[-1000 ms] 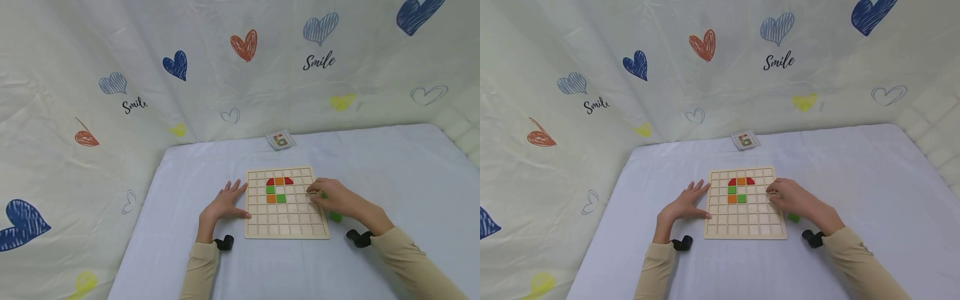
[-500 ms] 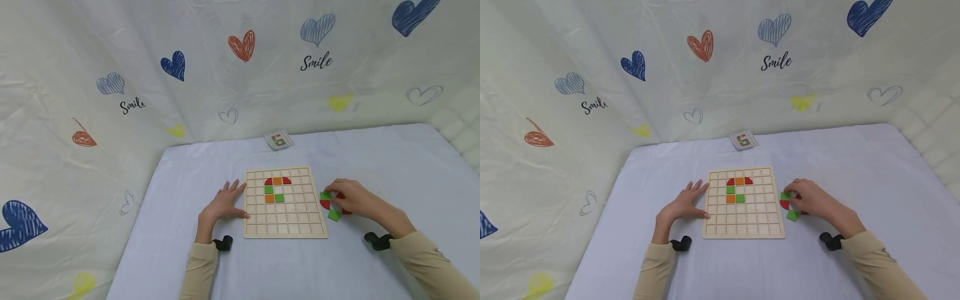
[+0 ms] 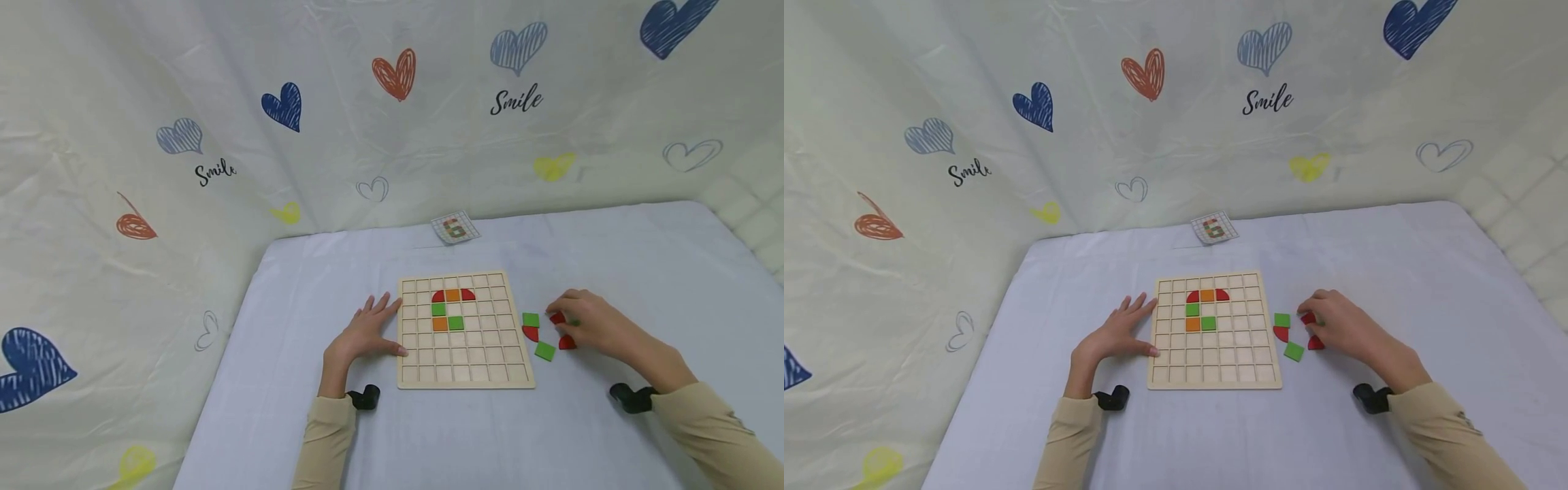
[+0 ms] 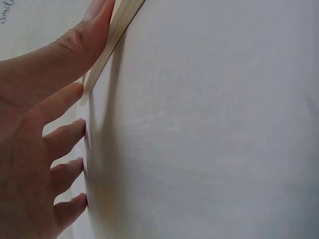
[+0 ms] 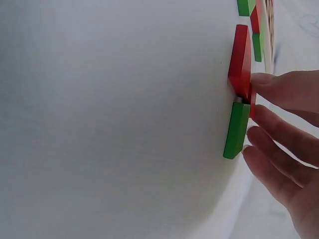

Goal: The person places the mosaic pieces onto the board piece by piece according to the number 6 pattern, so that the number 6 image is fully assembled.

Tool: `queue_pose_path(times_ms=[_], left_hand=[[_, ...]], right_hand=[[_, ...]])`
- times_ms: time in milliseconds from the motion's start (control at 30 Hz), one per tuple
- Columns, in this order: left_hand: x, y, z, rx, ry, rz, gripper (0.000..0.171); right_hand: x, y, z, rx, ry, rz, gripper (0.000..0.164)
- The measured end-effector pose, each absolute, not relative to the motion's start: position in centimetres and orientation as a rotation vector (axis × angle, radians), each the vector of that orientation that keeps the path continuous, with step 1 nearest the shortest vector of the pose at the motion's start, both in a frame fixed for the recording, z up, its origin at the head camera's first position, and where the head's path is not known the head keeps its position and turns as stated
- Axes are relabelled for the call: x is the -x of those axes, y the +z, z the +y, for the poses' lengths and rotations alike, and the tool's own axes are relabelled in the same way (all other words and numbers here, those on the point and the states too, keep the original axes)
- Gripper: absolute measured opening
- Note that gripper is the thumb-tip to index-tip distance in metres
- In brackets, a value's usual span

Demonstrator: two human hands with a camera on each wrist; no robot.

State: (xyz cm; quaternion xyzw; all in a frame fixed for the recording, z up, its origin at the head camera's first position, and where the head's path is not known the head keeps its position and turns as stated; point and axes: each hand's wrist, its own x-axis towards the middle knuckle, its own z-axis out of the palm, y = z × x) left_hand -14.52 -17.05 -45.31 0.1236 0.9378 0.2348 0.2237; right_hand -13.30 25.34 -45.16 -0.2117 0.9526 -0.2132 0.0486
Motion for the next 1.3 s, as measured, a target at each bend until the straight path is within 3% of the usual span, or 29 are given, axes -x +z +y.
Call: queue_pose_path(times_ms=[500, 700, 1300], left_hand=[[14.5, -45.4, -17.2, -0.335, 0.657, 2.587, 0.106], [14.6, -45.7, -17.2, -0.325, 0.65, 2.585, 0.106], [14.8, -45.7, -17.1, -0.317, 0.644, 2.584, 0.106]], right_hand=[[13.5, -45.6, 25.5, 0.468, -0.7, 2.905, 0.028], [13.4, -45.5, 25.2, 0.479, -0.761, 2.875, 0.032], [13.7, -45.1, 23.6, 0.707, -0.902, 2.923, 0.024]])
